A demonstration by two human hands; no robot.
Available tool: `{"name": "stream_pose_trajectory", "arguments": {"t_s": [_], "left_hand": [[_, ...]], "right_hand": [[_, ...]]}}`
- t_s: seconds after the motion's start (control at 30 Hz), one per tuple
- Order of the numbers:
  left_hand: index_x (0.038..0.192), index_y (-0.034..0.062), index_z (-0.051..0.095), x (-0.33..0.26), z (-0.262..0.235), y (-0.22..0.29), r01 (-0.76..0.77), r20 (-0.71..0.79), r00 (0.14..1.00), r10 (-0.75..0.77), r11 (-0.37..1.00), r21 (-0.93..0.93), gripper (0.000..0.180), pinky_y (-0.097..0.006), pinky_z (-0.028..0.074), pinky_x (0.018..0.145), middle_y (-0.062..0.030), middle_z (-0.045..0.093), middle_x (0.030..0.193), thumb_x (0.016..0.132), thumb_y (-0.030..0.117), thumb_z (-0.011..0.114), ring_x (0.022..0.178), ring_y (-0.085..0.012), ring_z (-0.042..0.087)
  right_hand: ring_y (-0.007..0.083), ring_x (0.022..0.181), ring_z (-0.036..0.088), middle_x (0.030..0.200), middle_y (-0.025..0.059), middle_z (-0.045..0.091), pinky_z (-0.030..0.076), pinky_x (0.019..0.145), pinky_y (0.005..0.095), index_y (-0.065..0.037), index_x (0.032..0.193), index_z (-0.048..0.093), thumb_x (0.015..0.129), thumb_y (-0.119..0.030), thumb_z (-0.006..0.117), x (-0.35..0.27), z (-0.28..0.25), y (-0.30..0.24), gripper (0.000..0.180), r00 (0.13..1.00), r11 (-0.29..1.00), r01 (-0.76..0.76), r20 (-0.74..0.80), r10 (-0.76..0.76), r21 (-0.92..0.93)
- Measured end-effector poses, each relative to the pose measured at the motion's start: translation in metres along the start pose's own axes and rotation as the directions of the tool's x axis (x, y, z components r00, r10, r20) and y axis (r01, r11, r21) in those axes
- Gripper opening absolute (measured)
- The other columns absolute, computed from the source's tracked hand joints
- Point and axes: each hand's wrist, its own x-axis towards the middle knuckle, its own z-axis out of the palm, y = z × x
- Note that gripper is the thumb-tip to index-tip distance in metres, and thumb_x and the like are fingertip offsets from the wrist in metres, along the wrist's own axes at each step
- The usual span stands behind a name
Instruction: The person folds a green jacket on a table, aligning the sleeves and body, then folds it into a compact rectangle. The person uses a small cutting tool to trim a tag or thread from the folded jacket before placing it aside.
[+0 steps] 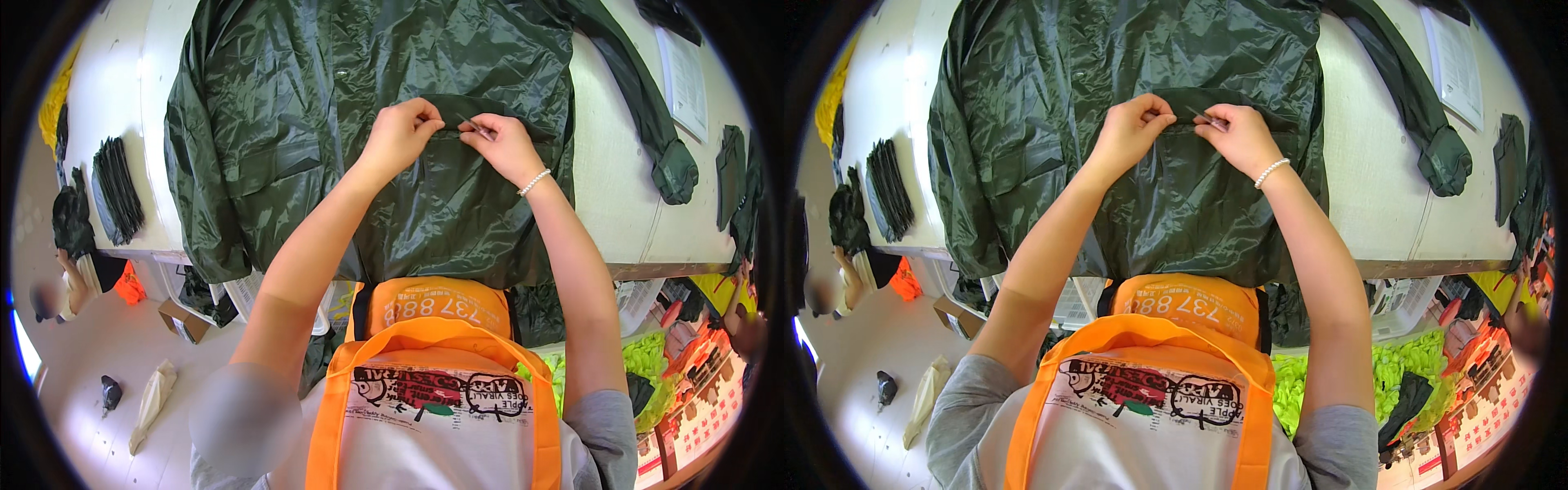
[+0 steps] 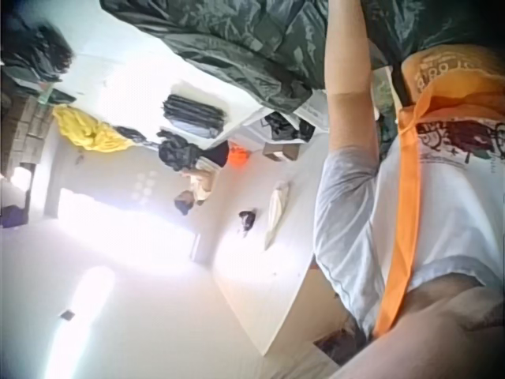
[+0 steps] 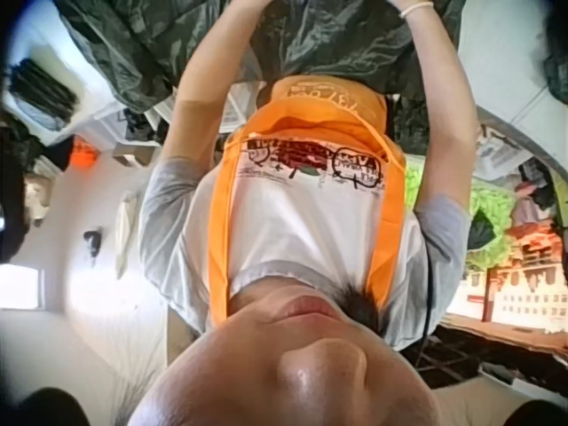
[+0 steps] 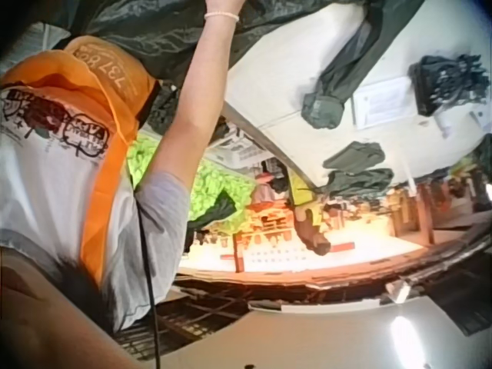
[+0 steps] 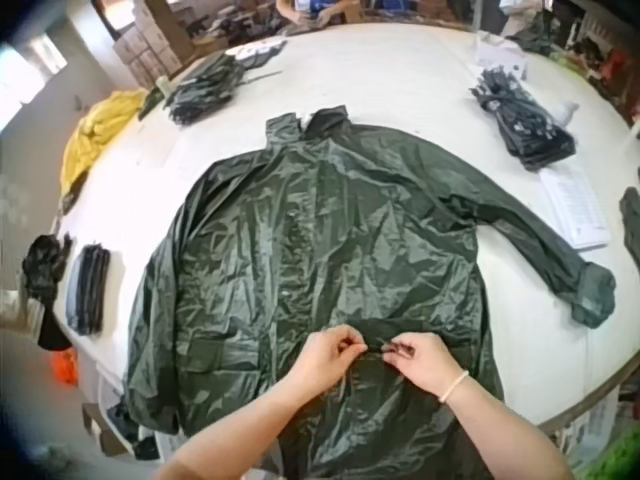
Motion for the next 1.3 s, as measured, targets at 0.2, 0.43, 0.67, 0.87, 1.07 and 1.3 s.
{"name": "stream_pose_trajectory", "arguments": {"t_s": [0.2,0.43,0.67,0.87,1.07,1.3], "left_hand": [[0.083,-0.0019,0.067,0.001,-0.006,-0.018,0.082,-0.027,0.996,-0.086,0.988,-0.129,0.011,-0.026,0.049,0.063,-0.0096,0.068,0.074,0.077,0.008,0.070,0.067,-0.0129,0.063],[0.084,-0.0041,0.068,-0.016,-0.008,-0.008,0.138,-0.021,0.990,-0.141,0.985,-0.103,0.011,-0.023,0.051,0.072,-0.0079,0.069,0.084,0.077,0.004,0.070,0.076,-0.0112,0.064],[0.078,0.0048,0.070,-0.019,0.015,-0.005,-0.154,-0.046,0.984,0.174,0.946,0.286,0.012,-0.038,0.049,0.067,-0.0093,0.063,0.079,0.069,0.012,0.071,0.077,-0.0292,0.062],[0.075,0.0038,0.066,-0.016,0.022,-0.006,-0.170,-0.079,0.976,0.204,0.935,0.310,0.005,-0.039,0.048,0.066,-0.0100,0.060,0.080,0.072,0.008,0.066,0.077,-0.0290,0.059],[0.081,0.0017,0.064,-0.011,0.017,-0.002,0.016,-0.047,0.999,-0.012,0.995,0.094,0.008,-0.034,0.045,0.061,-0.0100,0.060,0.074,0.075,0.007,0.065,0.064,-0.0223,0.055],[0.084,-0.0007,0.064,-0.007,0.017,-0.005,0.040,-0.067,0.997,-0.035,0.996,0.078,0.012,-0.028,0.042,0.056,-0.0070,0.060,0.067,0.079,0.010,0.065,0.056,-0.0107,0.049]], "right_hand": [[0.0198,0.068,0.057,0.077,0.0087,0.060,0.046,0.064,0.0308,0.001,0.089,0.063,0.073,-0.010,0.074,-0.004,0.022,-0.021,0.023,0.980,0.929,0.172,-0.041,-0.196,-0.329],[0.0121,0.060,0.051,0.067,0.0069,0.058,0.043,0.060,0.0272,0.003,0.084,0.061,0.082,-0.014,0.066,0.007,0.022,-0.006,0.018,0.991,0.998,0.063,-0.118,-0.063,-0.002],[0.0030,0.073,0.049,0.080,-0.0042,0.057,0.041,0.067,0.0197,-0.002,0.089,0.061,0.087,-0.012,0.063,0.015,0.011,-0.008,0.011,1.000,0.970,0.009,0.016,-0.013,0.241],[0.0045,0.068,0.047,0.075,-0.0030,0.058,0.040,0.063,0.0210,-0.001,0.084,0.062,0.085,-0.010,0.063,0.016,0.013,-0.005,0.010,1.000,0.965,0.014,-0.027,-0.007,0.263],[0.0051,0.066,0.049,0.072,-0.0012,0.059,0.042,0.062,0.0225,0.002,0.084,0.065,0.082,-0.013,0.066,0.014,0.006,-0.005,0.015,1.000,0.988,-0.012,-0.019,0.015,0.155],[0.0147,0.065,0.058,0.073,0.0102,0.065,0.046,0.064,0.0290,0.002,0.082,0.067,0.076,-0.013,0.066,0.016,0.001,-0.030,0.016,0.989,0.987,-0.037,0.138,0.060,-0.158]]}}
